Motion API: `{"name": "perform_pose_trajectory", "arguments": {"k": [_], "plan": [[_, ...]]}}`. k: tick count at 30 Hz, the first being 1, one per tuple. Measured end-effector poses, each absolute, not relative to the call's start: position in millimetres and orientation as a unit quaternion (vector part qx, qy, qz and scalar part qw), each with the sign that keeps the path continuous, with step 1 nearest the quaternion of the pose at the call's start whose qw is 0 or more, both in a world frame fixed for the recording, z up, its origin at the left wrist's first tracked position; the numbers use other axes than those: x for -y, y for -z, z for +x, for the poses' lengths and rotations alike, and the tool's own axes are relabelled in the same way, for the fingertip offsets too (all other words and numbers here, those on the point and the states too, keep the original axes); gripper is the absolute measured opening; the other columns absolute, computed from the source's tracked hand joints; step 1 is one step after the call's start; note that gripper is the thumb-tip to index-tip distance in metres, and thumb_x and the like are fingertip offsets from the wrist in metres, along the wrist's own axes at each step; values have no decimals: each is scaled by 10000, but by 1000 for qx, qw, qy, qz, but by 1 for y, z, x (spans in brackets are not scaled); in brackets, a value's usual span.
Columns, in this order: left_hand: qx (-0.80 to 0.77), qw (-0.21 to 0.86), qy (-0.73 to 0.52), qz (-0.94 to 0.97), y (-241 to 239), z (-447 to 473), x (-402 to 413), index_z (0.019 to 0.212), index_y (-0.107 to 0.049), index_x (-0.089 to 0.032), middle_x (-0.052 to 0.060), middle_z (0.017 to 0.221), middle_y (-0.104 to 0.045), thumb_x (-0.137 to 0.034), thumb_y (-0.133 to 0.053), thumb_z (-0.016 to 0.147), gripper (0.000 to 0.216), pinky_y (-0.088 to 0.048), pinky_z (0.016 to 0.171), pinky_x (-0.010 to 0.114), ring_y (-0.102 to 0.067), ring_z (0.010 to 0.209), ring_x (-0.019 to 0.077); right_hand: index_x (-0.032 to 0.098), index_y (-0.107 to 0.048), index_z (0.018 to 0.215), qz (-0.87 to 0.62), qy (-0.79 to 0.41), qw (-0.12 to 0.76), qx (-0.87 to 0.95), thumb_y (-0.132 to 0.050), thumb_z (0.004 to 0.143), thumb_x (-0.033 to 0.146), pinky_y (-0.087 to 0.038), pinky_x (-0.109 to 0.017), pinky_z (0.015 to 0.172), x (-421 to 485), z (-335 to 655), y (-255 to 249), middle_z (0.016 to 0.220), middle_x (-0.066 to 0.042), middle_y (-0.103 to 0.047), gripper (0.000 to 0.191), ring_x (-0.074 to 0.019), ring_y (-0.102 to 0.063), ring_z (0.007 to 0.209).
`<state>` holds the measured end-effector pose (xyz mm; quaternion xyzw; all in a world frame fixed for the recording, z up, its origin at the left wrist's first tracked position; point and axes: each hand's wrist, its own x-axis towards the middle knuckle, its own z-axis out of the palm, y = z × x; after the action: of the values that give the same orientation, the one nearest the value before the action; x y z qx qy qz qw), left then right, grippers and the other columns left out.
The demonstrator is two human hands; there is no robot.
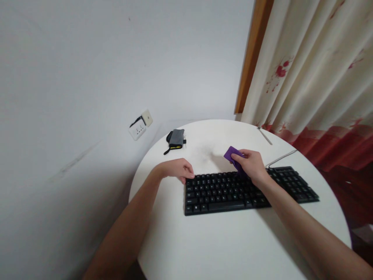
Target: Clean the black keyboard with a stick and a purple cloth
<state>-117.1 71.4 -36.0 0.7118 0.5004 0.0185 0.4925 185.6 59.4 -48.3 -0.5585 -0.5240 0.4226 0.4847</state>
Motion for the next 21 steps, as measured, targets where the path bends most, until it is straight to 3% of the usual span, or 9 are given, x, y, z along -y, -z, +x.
{"name": "perform_pose_trajectory", "arguments": {"k": [5, 11, 16, 21], "plan": [[-476, 523, -44, 706, 45, -99, -69, 894, -748, -105, 94, 777, -733, -398, -765, 722, 340, -552, 672, 278, -692, 686, 185, 111, -728, 815, -551, -338, 489, 586, -663, 734, 346, -410, -246, 513, -62, 189, 52, 698, -56, -690, 257, -146, -572, 582], [-399, 597, -85, 691, 59, -87, -69, 1050, -742, -124, 116, 896, -747, -404, -753, 757, 405, -553, 780, 324, -700, 774, 196, 161, -740, 881, -494, -201, 475, 700, -603, 811, 200, -472, -297, 737, -48, 172, 59, 845, -50, -700, 159, -175, -625, 779], [-370, 580, -76, 722, 51, -91, -71, 1088, -734, -163, 82, 955, -747, -346, -795, 711, 424, -516, 820, 295, -685, 882, 204, 220, -732, 979, -423, -171, 391, 799, -556, 866, 139, -461, -272, 711, -28, 146, 70, 862, -34, -631, 225, -149, -588, 759], [-386, 558, -81, 730, 59, -90, -76, 922, -762, -134, 29, 791, -729, -274, -820, 642, 318, -472, 696, 243, -644, 744, 168, 214, -714, 1002, -368, -132, 287, 874, -538, 859, 89, -458, -275, 757, -13, 128, 72, 977, -52, -604, 259, -164, -568, 867]]}}
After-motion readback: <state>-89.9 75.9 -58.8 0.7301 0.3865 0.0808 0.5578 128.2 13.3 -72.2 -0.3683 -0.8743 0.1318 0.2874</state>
